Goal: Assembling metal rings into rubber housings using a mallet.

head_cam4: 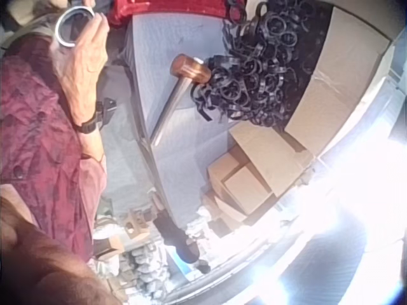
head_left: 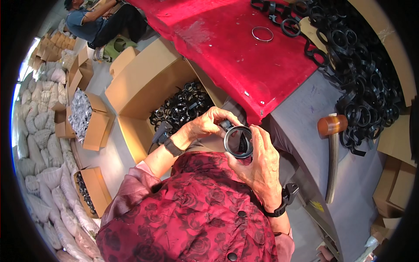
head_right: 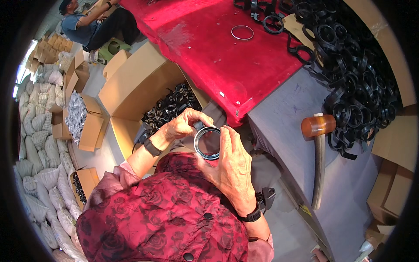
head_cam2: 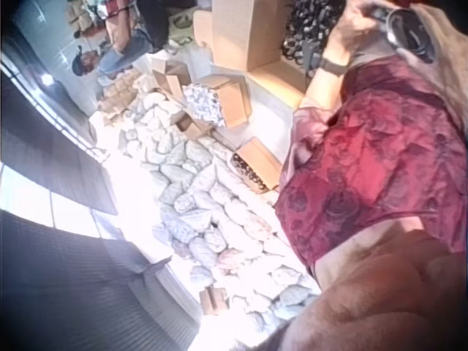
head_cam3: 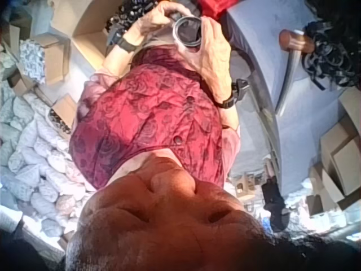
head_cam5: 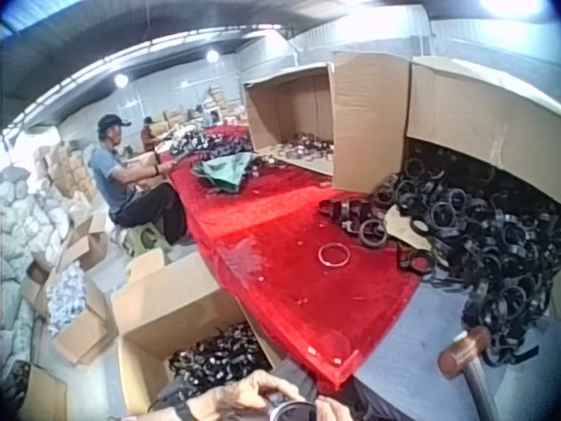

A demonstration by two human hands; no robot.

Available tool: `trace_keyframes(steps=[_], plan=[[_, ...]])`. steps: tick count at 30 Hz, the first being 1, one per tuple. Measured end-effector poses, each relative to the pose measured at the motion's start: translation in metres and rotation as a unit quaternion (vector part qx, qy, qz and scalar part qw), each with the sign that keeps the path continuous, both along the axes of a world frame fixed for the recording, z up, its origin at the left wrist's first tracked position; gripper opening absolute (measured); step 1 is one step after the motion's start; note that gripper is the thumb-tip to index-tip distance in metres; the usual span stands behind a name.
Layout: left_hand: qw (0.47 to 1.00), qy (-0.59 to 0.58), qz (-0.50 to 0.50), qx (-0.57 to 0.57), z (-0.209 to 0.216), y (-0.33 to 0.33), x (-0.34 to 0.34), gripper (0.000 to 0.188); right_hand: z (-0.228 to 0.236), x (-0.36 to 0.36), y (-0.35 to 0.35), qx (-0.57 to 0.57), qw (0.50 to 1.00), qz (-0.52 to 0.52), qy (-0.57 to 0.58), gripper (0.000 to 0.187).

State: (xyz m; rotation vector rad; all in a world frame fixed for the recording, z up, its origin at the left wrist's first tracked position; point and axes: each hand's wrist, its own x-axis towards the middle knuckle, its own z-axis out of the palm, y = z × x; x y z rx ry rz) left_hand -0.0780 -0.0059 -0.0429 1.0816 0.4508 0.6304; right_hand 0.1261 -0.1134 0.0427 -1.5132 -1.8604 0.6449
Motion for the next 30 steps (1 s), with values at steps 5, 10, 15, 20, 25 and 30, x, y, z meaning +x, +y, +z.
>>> trace_keyframes(steps=[5, 10, 15, 20, 25, 30], plan=[[1.0, -0.018, -0.003, 0.014, 0.001, 0.0, -0.001, 0.046, -0.003, -0.002, -0.001, 0.001, 1.0, -0.003, 0.002, 0.081], [1.0, -0.023, -0.01, 0.016, 0.007, -0.002, -0.002, 0.049, -0.005, -0.002, -0.004, 0.004, 1.0, 0.003, 0.026, 0.081], [0.998, -0.023, -0.02, -0.052, 0.022, -0.006, -0.004, 0.059, -0.009, -0.002, -0.005, 0.023, 0.999, 0.01, 0.044, 0.081], [1.0, 0.005, 0.008, 0.024, 0.018, -0.006, -0.001, 0.056, -0.014, -0.002, -0.005, 0.04, 0.997, 0.022, 0.057, 0.08], [0.999, -0.004, 0.002, 0.039, 0.016, -0.001, -0.001, 0.046, -0.016, 0.003, 0.0, 0.035, 0.997, 0.034, 0.061, 0.079], [1.0, 0.004, 0.012, 0.019, 0.017, 0.003, 0.002, 0.041, -0.023, 0.009, 0.008, 0.029, 0.995, 0.05, 0.078, 0.081]])
